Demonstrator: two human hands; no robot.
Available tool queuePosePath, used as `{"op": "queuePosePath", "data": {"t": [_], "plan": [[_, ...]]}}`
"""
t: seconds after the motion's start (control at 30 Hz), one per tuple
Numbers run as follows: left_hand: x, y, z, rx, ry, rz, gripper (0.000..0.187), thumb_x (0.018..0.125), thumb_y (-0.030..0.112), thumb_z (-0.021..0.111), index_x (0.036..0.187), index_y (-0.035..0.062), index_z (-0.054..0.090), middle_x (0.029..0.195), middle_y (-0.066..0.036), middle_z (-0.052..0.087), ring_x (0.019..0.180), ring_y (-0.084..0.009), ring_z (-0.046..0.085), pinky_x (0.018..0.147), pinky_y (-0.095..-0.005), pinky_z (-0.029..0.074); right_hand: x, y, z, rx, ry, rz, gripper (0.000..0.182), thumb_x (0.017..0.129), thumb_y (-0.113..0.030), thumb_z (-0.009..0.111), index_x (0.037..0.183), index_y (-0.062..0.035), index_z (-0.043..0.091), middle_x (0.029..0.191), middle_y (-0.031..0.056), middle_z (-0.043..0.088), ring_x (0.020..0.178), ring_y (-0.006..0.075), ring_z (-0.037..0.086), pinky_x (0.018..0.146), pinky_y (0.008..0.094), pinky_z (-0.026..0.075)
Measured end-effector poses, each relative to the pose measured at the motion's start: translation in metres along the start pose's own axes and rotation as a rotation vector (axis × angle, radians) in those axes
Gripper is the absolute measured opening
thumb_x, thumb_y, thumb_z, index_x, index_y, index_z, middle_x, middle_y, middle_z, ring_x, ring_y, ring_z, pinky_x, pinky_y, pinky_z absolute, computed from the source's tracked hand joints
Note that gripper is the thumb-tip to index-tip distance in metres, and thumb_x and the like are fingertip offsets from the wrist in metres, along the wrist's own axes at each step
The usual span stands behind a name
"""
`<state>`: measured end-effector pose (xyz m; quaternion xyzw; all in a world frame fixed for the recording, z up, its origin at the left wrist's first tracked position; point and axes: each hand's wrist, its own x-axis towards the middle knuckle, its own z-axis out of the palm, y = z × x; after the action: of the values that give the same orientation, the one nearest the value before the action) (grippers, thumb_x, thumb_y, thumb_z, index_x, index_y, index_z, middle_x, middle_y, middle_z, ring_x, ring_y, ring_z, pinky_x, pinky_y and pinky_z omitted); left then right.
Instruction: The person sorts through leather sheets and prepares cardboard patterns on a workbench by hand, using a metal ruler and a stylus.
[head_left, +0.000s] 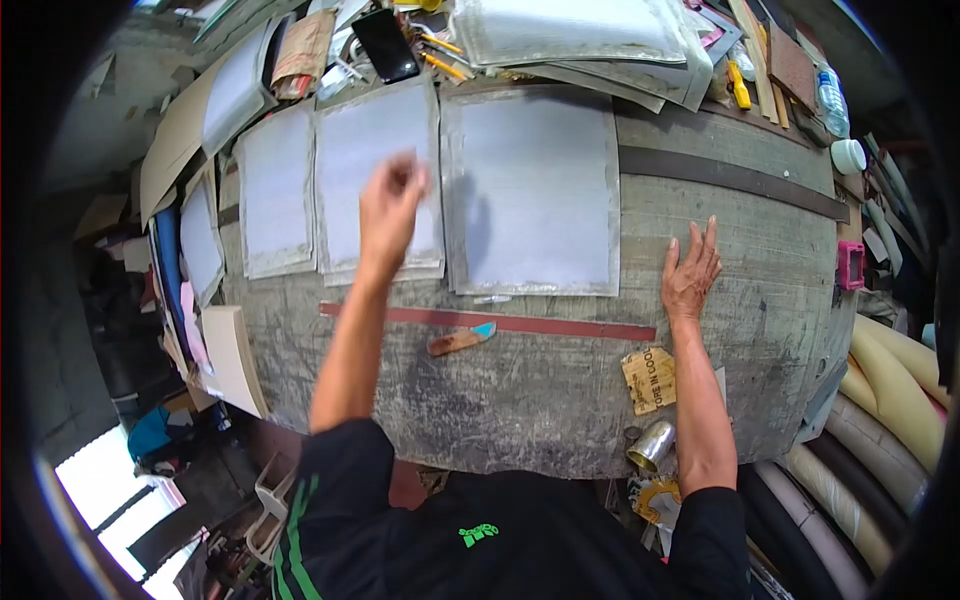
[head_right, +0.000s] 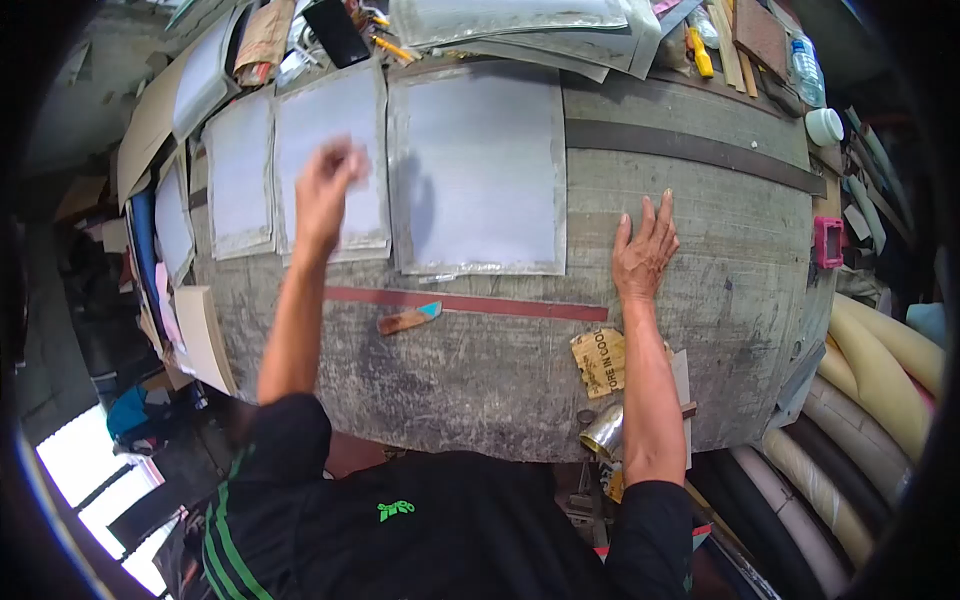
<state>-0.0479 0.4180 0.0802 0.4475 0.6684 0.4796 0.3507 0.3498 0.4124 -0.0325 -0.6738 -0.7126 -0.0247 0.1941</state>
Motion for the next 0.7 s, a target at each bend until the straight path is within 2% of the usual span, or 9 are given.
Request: {"op": "queuePosePath", "data": {"t": [0.03, 0.1, 0.23, 0.3, 0.4, 0.5, 0.53, 0.63, 0.7], "plan": [[-0.045, -0.002, -0.006, -0.162, 0.007, -0.252, 0.031, 0.087, 0.006, 0.057, 0.116, -0.0025, 0.052, 0.095, -0.011, 0.06, 0.085, -0.0172, 0.059, 0.074, -0.028, 0.049, 0.002, 0.0, 0.001, 0.007, 0.002, -0.008, 0.042, 0.092, -0.026, 0.051, 0.129, -0.0074, 0.042, 0.145, 0.0137, 0.026, 0.121, 0.0316, 0.038, 0.097, 0.0448, 0.031], [-0.113, -0.023, -0.013, -0.429, 0.136, -0.536, 0.043, 0.085, 0.006, 0.059, 0.123, -0.0056, 0.043, 0.11, -0.016, 0.055, 0.095, -0.0241, 0.059, 0.085, -0.036, 0.05, -0.001, 0.0, -0.001, 0.019, -0.015, 0.013, 0.042, 0.093, -0.028, 0.049, 0.129, -0.0076, 0.043, 0.146, 0.0122, 0.026, 0.123, 0.0302, 0.037, 0.099, 0.044, 0.03], [-0.164, -0.053, 0.0, -0.512, 0.287, -0.555, 0.044, 0.083, 0.003, 0.059, 0.122, -0.0059, 0.041, 0.111, -0.016, 0.053, 0.093, -0.0242, 0.059, 0.083, -0.0354, 0.05, -0.004, 0.003, 0.002, 0.012, 0.019, -0.016, 0.041, 0.093, -0.029, 0.048, 0.128, -0.0078, 0.044, 0.146, 0.0117, 0.026, 0.124, 0.0299, 0.036, 0.1, 0.0439, 0.03], [-0.151, -0.072, 0.01, -0.43, 0.298, -0.538, 0.042, 0.081, 0.0, 0.058, 0.119, -0.0061, 0.042, 0.103, -0.014, 0.056, 0.084, -0.0208, 0.059, 0.077, -0.0318, 0.05, -0.003, 0.003, 0.004, -0.008, 0.007, 0.004, 0.041, 0.093, -0.029, 0.047, 0.128, -0.0077, 0.045, 0.145, 0.0122, 0.027, 0.124, 0.0303, 0.036, 0.1, 0.0441, 0.029], [-0.135, -0.1, 0.023, -0.249, 0.307, -0.503, 0.043, 0.077, 0.004, 0.065, 0.114, -0.0052, 0.045, 0.089, -0.008, 0.059, 0.073, -0.0153, 0.058, 0.064, -0.028, 0.048, -0.004, 0.001, 0.001, 0.001, 0.024, 0.002, 0.041, 0.093, -0.029, 0.047, 0.128, -0.0072, 0.045, 0.144, 0.0124, 0.029, 0.123, 0.031, 0.037, 0.101, 0.0444, 0.029], [-0.123, -0.092, 0.044, -0.124, 0.317, -0.474, 0.041, 0.072, 0.009, 0.07, 0.105, -0.0054, 0.052, 0.08, -0.008, 0.06, 0.069, -0.0145, 0.057, 0.056, -0.0293, 0.045, -0.004, 0.003, 0.005, 0.007, 0.056, -0.021, 0.04, 0.094, -0.028, 0.047, 0.127, -0.0064, 0.046, 0.144, 0.0125, 0.03, 0.123, 0.0313, 0.037, 0.101, 0.0444, 0.03], [-0.122, -0.09, 0.048, -0.126, 0.337, -0.462, 0.041, 0.072, 0.009, 0.07, 0.105, -0.0054, 0.052, 0.08, -0.008, 0.06, 0.069, -0.0145, 0.057, 0.056, -0.0293, 0.045, -0.004, 0.002, 0.004, 0.021, 0.066, -0.035, 0.04, 0.094, -0.028, 0.047, 0.127, -0.0064, 0.046, 0.144, 0.0125, 0.03, 0.123, 0.0313, 0.037, 0.101, 0.0444, 0.03], [-0.115, -0.077, 0.053, 0.126, 0.343, -0.501, 0.031, 0.07, 0.012, 0.071, 0.093, -0.0046, 0.059, 0.075, -0.008, 0.061, 0.066, -0.0157, 0.057, 0.055, -0.0313, 0.044, -0.003, 0.004, 0.003, 0.039, 0.059, -0.034, 0.04, 0.094, -0.028, 0.047, 0.127, -0.006, 0.046, 0.144, 0.0124, 0.03, 0.123, 0.0313, 0.037, 0.1, 0.0442, 0.03], [-0.114, -0.068, 0.051, 0.181, 0.191, -0.563, 0.025, 0.068, 0.014, 0.072, 0.083, -0.0037, 0.062, 0.071, -0.009, 0.061, 0.064, -0.016, 0.057, 0.055, -0.0324, 0.044, -0.003, 0.004, 0.003, -0.003, 0.025, -0.019, 0.04, 0.094, -0.028, 0.047, 0.126, -0.0057, 0.046, 0.144, 0.0122, 0.03, 0.124, 0.0306, 0.037, 0.1, 0.0442, 0.03]]}}
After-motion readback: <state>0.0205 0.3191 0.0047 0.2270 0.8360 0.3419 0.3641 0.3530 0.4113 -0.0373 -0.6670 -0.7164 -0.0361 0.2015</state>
